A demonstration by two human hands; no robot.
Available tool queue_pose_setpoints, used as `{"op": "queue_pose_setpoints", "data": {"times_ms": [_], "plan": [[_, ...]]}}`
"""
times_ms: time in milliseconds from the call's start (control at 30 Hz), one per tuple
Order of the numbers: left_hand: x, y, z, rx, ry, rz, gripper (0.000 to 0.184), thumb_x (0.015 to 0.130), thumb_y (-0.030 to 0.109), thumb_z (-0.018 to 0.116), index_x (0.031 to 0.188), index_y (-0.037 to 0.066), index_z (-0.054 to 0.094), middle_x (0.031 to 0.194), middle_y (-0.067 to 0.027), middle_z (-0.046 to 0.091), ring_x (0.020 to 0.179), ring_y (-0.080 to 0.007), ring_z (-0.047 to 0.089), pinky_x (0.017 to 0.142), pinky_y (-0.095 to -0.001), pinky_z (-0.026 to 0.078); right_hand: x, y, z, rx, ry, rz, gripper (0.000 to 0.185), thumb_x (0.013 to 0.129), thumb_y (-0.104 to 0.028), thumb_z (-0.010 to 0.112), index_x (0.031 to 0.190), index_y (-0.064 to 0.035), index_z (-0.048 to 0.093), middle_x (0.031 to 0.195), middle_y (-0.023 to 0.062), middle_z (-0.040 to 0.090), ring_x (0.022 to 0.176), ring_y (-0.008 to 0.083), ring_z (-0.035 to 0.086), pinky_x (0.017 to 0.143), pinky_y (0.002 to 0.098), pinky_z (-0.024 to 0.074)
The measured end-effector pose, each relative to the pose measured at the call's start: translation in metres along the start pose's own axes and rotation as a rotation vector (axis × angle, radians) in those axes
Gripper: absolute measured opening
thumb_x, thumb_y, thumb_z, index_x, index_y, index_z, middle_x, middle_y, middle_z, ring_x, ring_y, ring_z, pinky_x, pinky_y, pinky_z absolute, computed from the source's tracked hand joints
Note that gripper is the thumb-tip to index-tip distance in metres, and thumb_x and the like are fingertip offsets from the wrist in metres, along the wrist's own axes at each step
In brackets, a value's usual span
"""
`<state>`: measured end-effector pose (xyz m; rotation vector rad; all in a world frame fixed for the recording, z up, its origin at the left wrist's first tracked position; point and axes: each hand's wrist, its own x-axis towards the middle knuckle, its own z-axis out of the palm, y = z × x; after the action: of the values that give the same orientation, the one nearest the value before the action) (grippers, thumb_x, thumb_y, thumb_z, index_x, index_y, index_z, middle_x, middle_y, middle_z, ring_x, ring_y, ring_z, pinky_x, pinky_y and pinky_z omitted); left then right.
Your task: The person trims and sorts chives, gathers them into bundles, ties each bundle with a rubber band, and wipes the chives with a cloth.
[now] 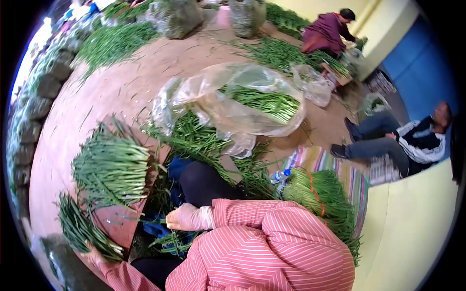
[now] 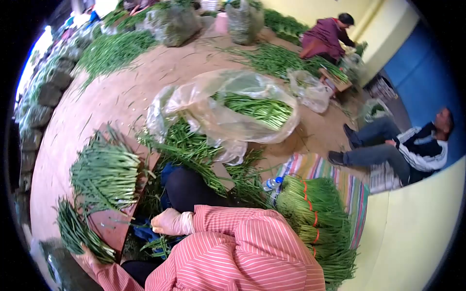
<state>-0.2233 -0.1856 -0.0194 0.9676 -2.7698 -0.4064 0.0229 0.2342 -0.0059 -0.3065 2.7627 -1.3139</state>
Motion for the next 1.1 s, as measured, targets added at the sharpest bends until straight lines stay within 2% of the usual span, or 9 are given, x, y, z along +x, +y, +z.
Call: {"op": "queue_pose_setpoints", "data": {"times_ms": [200,233,300,433,467,600,733,833,1100], "plan": [[-0.05,0.026,-0.031,-0.258,0.129,0.207,0.09,0.078,0.073,0.043,0.14,0.009,0.034,0.128,-0.0234,0.05,0.113,-0.0366,0.052,0.094,-0.0449,0.042,-0.018,-0.001,-0.031,0.037,0.151,0.031,0.025,0.09,-0.032,0.052,0.092,-0.0085,0.061,0.082,0.0124,0.064,0.075,0.0308,0.064,0.063,0.0416,0.0497],[-0.063,0.034,-0.038,-0.308,0.136,0.251,0.089,0.078,0.072,0.044,0.14,0.009,0.034,0.128,-0.0232,0.05,0.113,-0.0363,0.052,0.094,-0.0447,0.043,-0.017,0.012,-0.025,0.037,0.331,-0.056,0.025,0.09,-0.032,0.051,0.096,-0.0096,0.06,0.083,0.0125,0.064,0.074,0.0314,0.063,0.062,0.0409,0.0499],[-0.091,0.051,-0.049,-0.404,0.141,0.348,0.087,0.079,0.07,0.044,0.139,0.009,0.035,0.128,-0.0228,0.05,0.113,-0.0358,0.052,0.094,-0.0442,0.043,-0.021,0.007,-0.053,0.047,0.453,-0.026,0.025,0.091,-0.032,0.051,0.1,-0.0102,0.058,0.082,0.0123,0.064,0.073,0.0322,0.063,0.061,0.0409,0.0499],[-0.145,0.084,-0.062,-0.541,0.11,0.497,0.083,0.08,0.067,0.045,0.138,0.008,0.037,0.127,-0.0221,0.051,0.112,-0.0347,0.052,0.094,-0.0434,0.043,-0.029,0.014,-0.097,-0.158,0.753,-0.014,0.029,0.09,-0.026,0.052,0.115,-0.011,0.056,0.079,0.012,0.059,0.07,0.0311,0.06,0.06,0.0414,0.0479],[-0.155,0.091,-0.064,-0.57,0.095,0.527,0.082,0.08,0.066,0.045,0.137,0.007,0.037,0.127,-0.0219,0.051,0.112,-0.0344,0.052,0.094,-0.0432,0.043,-0.031,0.017,-0.105,-0.257,0.874,-0.041,0.034,0.09,-0.025,0.053,0.121,-0.0125,0.053,0.073,0.0091,0.057,0.067,0.0275,0.058,0.058,0.0387,0.0475],[-0.183,0.115,-0.067,-0.652,0.03,0.612,0.078,0.082,0.063,0.046,0.136,0.007,0.039,0.126,-0.0212,0.052,0.111,-0.0333,0.053,0.093,-0.0423,0.043,-0.037,0.044,-0.121,-0.301,0.993,0.021,0.034,0.09,-0.022,0.054,0.121,-0.0093,0.052,0.076,0.0103,0.055,0.071,0.0292,0.057,0.065,0.04,0.0467],[-0.197,0.128,-0.064,-0.703,-0.029,0.653,0.074,0.083,0.059,0.047,0.134,0.006,0.041,0.126,-0.0204,0.052,0.111,-0.0322,0.053,0.093,-0.0415,0.043,-0.046,0.05,-0.122,-0.214,0.956,0.127,0.033,0.088,-0.026,0.055,0.112,-0.0041,0.057,0.083,0.0153,0.06,0.076,0.032,0.059,0.067,0.0421,0.0479],[-0.201,0.131,-0.063,-0.721,-0.07,0.667,0.072,0.084,0.057,0.047,0.133,0.005,0.042,0.125,-0.0198,0.053,0.11,-0.0314,0.053,0.093,-0.0408,0.044,-0.045,0.049,-0.12,-0.267,0.926,0.204,0.031,0.087,-0.026,0.055,0.109,-0.0043,0.058,0.082,0.0155,0.06,0.074,0.0322,0.059,0.066,0.0425,0.0478],[-0.204,0.135,-0.06,-0.76,-0.141,0.689,0.064,0.087,0.05,0.049,0.13,0.003,0.045,0.124,-0.0183,0.054,0.109,-0.0291,0.054,0.092,-0.0391,0.044,-0.043,0.038,-0.124,-0.279,0.855,0.215,0.029,0.087,-0.026,0.054,0.108,-0.0056,0.059,0.08,0.0132,0.061,0.075,0.0309,0.06,0.068,0.0413,0.0474]]}}
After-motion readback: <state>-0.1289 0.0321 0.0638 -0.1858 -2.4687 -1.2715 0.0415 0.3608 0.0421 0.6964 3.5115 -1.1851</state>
